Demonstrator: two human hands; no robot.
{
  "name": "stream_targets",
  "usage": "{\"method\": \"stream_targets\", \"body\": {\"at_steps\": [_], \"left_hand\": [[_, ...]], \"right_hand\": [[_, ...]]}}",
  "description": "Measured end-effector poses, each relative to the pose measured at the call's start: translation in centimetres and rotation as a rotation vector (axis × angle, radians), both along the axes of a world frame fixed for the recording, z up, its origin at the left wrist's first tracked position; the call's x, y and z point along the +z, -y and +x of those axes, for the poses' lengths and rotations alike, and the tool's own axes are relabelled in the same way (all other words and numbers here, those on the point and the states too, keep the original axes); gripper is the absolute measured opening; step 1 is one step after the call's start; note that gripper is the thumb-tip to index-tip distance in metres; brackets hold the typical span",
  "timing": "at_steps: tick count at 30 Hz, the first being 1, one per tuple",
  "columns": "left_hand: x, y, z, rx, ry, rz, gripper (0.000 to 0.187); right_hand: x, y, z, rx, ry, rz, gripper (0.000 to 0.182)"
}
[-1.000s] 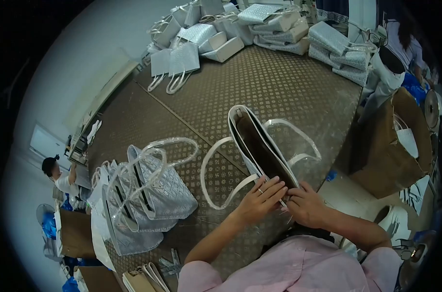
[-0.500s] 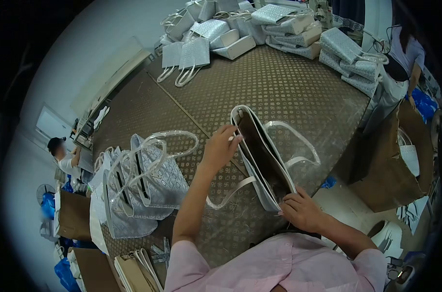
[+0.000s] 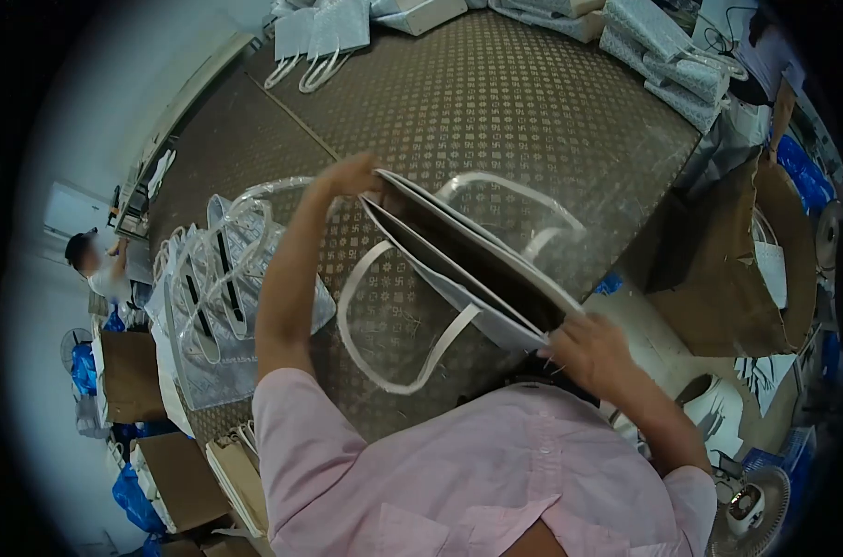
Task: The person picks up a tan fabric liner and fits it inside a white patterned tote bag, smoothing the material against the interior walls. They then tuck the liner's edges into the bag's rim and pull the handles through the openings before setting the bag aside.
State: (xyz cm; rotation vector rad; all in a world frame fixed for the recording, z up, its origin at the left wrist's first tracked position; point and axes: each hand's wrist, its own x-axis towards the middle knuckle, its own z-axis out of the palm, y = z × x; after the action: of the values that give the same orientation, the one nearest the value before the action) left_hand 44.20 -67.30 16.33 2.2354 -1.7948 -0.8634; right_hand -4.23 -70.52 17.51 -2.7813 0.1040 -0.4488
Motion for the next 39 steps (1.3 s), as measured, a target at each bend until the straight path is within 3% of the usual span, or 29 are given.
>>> {"method": "stream_targets", "body": {"at_steps": [1,3,5,7,10,13,15,17,21,25,27,30,32,34,35,37,39], "left_hand": [[1.9,-2.1,-0.6,0.118,-0.126,0.147,0.024],[2.9,-5.7,-1.6,0.22,-0.289,0.135,0.026],[2.8,-8.9,-1.9,0.301,-0.306,0.07,0.026],[3.4,-12.0,-2.3,0.223,-0.264,-0.052,0.028],[6.5,-14.5,-6.1,0.44,-0.319,0.052,0.034],[5.6,-16.7,-8.1,0.529,-0.577,0.07,0.039],[1.8,-18.5,-8.7,0.649,-0.563,0.098,0.045],[1.4,-19.0,-9.1,0.675,-0.579,0.018,0.041],[1.8,-20.1,-9.6,0.815,-0.702,0.138,0.042],[1.6,-20.1,-11.0,0.847,-0.74,0.099,0.037],[0.7,-20.8,-10.3,0.68,-0.612,0.007,0.035],[0.6,-20.9,-9.7,0.7,-0.601,0.069,0.03],[1.2,-20.6,-10.3,0.684,-0.559,0.091,0.039],[2.6,-19.7,-12.9,0.712,-0.311,-0.094,0.033],[3.3,-19.4,-14.2,0.701,-0.319,-0.084,0.033],[4.6,-18.7,-16.6,0.522,0.292,-0.422,0.031],[6.0,-16.3,-20.3,0.404,0.243,-0.47,0.031]], "right_hand": [[0.5,1.8,0.0,0.039,0.025,-0.024,0.026],[3.3,4.0,-0.1,0.158,-0.009,-0.017,0.023],[4.1,5.3,0.2,0.219,-0.029,-0.04,0.023],[4.1,7.1,1.0,0.228,0.032,-0.092,0.022],[3.9,9.4,2.9,0.302,0.128,-0.154,0.028],[1.5,12.4,4.6,0.298,0.061,0.0,0.032],[-1.4,12.4,5.1,0.382,0.041,0.007,0.033],[-1.9,13.3,6.2,0.373,0.105,0.058,0.031],[-1.9,13.0,5.9,0.357,0.217,-0.131,0.033],[-3.5,13.6,6.0,0.297,0.272,-0.094,0.03],[-3.4,13.6,6.3,0.294,0.241,0.066,0.027],[-2.8,13.2,6.2,0.257,0.245,0.142,0.026],[-2.7,12.7,5.7,0.226,0.262,0.159,0.026],[-2.7,12.1,5.3,0.193,0.285,0.175,0.028],[-2.8,11.9,5.0,0.186,0.318,0.162,0.028],[-3.0,11.4,4.4,0.156,0.343,0.146,0.028],[-3.1,11.0,4.1,0.158,0.347,0.153,0.027]]}}
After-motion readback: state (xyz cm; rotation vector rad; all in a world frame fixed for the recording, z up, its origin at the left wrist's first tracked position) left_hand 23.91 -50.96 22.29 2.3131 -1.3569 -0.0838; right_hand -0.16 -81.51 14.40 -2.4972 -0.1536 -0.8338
